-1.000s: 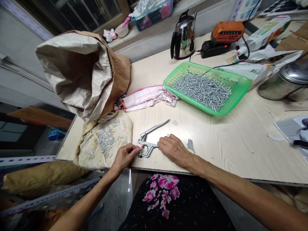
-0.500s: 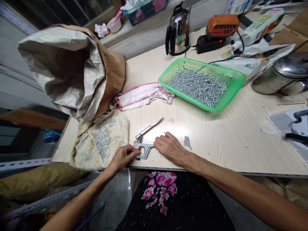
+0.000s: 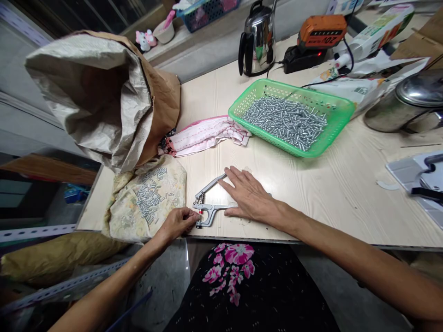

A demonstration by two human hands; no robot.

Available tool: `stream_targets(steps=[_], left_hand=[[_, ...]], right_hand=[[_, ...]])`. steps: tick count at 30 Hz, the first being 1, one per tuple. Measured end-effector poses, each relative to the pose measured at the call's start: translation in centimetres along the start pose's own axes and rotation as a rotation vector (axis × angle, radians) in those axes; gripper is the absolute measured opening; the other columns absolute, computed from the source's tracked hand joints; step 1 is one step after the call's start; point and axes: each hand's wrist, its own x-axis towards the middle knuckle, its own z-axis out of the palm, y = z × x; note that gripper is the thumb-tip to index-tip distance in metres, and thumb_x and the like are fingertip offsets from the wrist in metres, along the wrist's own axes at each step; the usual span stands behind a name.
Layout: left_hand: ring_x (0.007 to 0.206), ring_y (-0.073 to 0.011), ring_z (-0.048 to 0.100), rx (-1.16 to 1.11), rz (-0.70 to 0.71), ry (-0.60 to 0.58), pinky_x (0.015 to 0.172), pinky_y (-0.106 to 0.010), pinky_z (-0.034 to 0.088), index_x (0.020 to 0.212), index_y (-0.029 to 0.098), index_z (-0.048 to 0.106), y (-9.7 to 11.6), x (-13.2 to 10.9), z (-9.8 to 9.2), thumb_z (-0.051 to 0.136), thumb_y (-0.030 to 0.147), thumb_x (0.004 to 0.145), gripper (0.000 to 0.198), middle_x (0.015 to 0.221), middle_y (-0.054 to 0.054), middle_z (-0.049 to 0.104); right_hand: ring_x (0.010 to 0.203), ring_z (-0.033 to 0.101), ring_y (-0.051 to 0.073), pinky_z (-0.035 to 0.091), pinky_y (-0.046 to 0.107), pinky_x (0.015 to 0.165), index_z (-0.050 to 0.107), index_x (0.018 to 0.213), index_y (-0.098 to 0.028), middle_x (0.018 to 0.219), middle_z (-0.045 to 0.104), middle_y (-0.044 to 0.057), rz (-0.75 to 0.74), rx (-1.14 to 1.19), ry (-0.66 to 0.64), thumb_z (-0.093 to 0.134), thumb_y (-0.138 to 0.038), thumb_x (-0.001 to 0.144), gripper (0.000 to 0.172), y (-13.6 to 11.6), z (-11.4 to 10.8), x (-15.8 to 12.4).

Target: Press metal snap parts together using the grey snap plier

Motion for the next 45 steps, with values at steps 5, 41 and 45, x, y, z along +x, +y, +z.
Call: stream_targets(steps=[5, 41, 45], left_hand=[[0.047, -0.0094, 0.042, -0.024, 0.008, 0.034, 0.046, -0.020, 0.030, 0.067, 0.013, 0.067, -0.1, -0.2, 0.2, 0.054, 0.051, 0.075, 0.041, 0.050, 0.003, 0.050], [0.113, -0.0268, 0.054, 0.299, 0.503, 0.388, 0.095, -0.043, 0.047, 0.123, 0.017, 0.055, 2.5, -1.0, 2.2, 0.063, 0.036, 0.086, 0.042, 0.122, -0.014, 0.057], [0.127, -0.0309, 0.044, 0.465, 0.726, 0.243, 0.103, -0.050, 0.042, 0.141, 0.018, 0.033, 4.9, 1.6, 3.0, 0.063, 0.028, 0.086, 0.063, 0.138, -0.016, 0.046]], right_hand=[[0.132, 0.033, 0.040, 0.032, 0.057, 0.104, 0.037, 0.141, -0.015, 0.141, 0.042, 0.021, -0.020, -0.003, -0.108, 0.076, -0.061, 0.065, 0.096, 1.2, -0.9, 1.6], [0.094, 0.048, 0.026, 0.041, 0.038, 0.079, 0.055, 0.105, -0.015, 0.102, 0.055, 0.011, -0.025, 0.056, -0.117, 0.077, -0.035, 0.074, 0.043, -0.2, -1.5, 1.8], [0.095, 0.049, 0.027, 0.044, 0.039, 0.080, 0.052, 0.112, -0.014, 0.104, 0.055, 0.012, -0.039, 0.079, -0.103, 0.077, -0.035, 0.074, 0.051, 0.2, -1.3, 1.3]])
